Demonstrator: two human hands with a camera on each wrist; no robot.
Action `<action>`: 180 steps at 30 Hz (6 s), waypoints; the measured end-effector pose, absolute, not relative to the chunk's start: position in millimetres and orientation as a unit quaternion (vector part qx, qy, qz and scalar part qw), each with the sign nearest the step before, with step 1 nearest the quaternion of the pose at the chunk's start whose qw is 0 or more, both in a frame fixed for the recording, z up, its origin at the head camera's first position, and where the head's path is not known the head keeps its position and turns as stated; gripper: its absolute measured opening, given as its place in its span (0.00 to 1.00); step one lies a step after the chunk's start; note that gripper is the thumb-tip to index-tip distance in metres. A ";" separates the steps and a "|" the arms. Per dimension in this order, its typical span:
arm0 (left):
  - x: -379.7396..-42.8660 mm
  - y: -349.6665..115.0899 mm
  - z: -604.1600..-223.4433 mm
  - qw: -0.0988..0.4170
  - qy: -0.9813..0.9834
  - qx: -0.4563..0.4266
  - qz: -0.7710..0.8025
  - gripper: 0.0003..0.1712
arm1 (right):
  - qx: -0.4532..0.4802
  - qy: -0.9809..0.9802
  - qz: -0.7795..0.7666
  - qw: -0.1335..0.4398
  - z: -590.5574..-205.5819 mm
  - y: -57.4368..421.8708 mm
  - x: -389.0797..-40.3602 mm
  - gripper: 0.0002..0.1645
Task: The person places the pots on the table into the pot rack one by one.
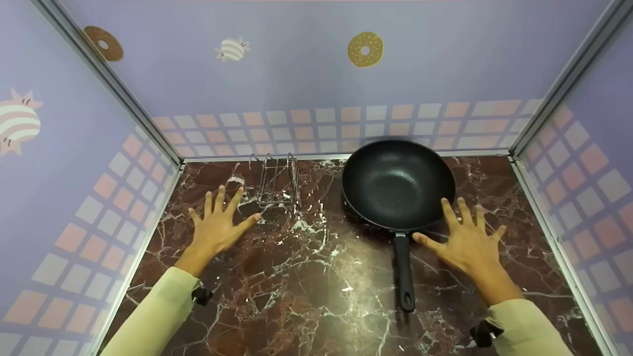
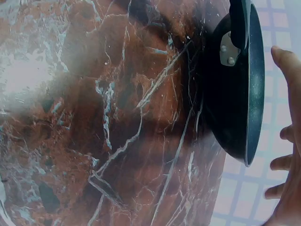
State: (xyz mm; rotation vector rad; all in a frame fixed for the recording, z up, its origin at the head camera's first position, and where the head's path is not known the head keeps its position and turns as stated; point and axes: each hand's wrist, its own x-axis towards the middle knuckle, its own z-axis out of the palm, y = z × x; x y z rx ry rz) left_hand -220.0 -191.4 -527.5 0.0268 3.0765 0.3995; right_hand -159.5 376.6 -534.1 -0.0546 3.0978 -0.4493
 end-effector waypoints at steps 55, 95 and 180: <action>-145.4 -16.5 -551.0 0.237 0.878 0.144 0.389 0.42 | 0.032 0.755 -0.604 0.253 -568.4 323.4 -157.2 0.29; -116.4 95.4 -563.9 0.316 0.739 0.073 0.591 0.14 | 0.064 0.633 -0.709 0.303 -575.5 307.2 -161.9 0.18; -110.9 129.2 -580.3 0.466 0.410 -0.004 0.784 0.15 | 0.035 0.467 -0.800 0.375 -567.5 297.0 -168.8 0.27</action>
